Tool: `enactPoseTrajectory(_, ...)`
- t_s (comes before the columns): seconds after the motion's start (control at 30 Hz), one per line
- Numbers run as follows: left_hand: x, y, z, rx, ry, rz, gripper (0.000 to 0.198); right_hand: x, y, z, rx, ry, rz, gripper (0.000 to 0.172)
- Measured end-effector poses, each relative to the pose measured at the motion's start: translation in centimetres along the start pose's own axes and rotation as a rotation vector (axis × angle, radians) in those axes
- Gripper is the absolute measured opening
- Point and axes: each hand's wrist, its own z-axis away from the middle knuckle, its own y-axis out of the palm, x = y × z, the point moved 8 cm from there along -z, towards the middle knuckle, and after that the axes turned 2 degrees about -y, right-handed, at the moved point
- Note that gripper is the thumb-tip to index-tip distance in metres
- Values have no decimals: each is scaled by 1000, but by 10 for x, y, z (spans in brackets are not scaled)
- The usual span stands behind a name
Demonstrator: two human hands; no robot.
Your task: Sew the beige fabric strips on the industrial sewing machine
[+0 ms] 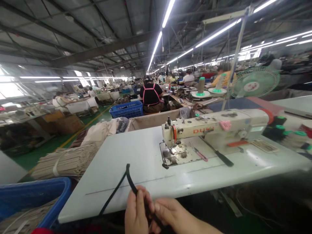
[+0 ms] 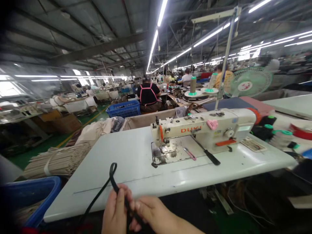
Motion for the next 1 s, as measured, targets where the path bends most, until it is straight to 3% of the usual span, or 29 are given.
enactPoseTrajectory(0.1,-2,29,-22,38,-17,236,42,-12,-26,15,-200,131,-46,64)
enactPoseTrajectory(0.2,-13,35,-54,26,-30,450,40,-16,-52,32,-291,162,-29,66)
enactPoseTrajectory(0.3,-37,19,-100,21,17,507,33,-18,-80,55,-330,202,26,68)
enactPoseTrajectory(0.43,-82,-18,-171,-70,161,369,25,-29,-115,92,-384,268,171,70)
enactPoseTrajectory(0.53,-122,-31,-219,-117,259,272,13,-41,-130,114,-412,322,235,69)
enactPoseTrajectory(0.6,-142,-19,-251,-21,212,178,15,-43,-130,120,-408,348,236,66)
enactPoseTrajectory(0.73,-161,24,-297,216,39,162,44,-20,-121,106,-405,238,280,51)
enactPoseTrajectory(0.8,-159,44,-308,259,20,223,49,-4,-121,93,-445,163,394,45)
enactPoseTrajectory(0.87,-141,66,-307,300,3,241,40,6,-124,80,-506,136,499,41)
enactPoseTrajectory(0.93,-108,91,-295,371,-17,179,18,8,-129,68,-558,136,516,38)
enactPoseTrajectory(1.0,-67,110,-276,394,-29,95,11,7,-132,55,-575,131,478,36)
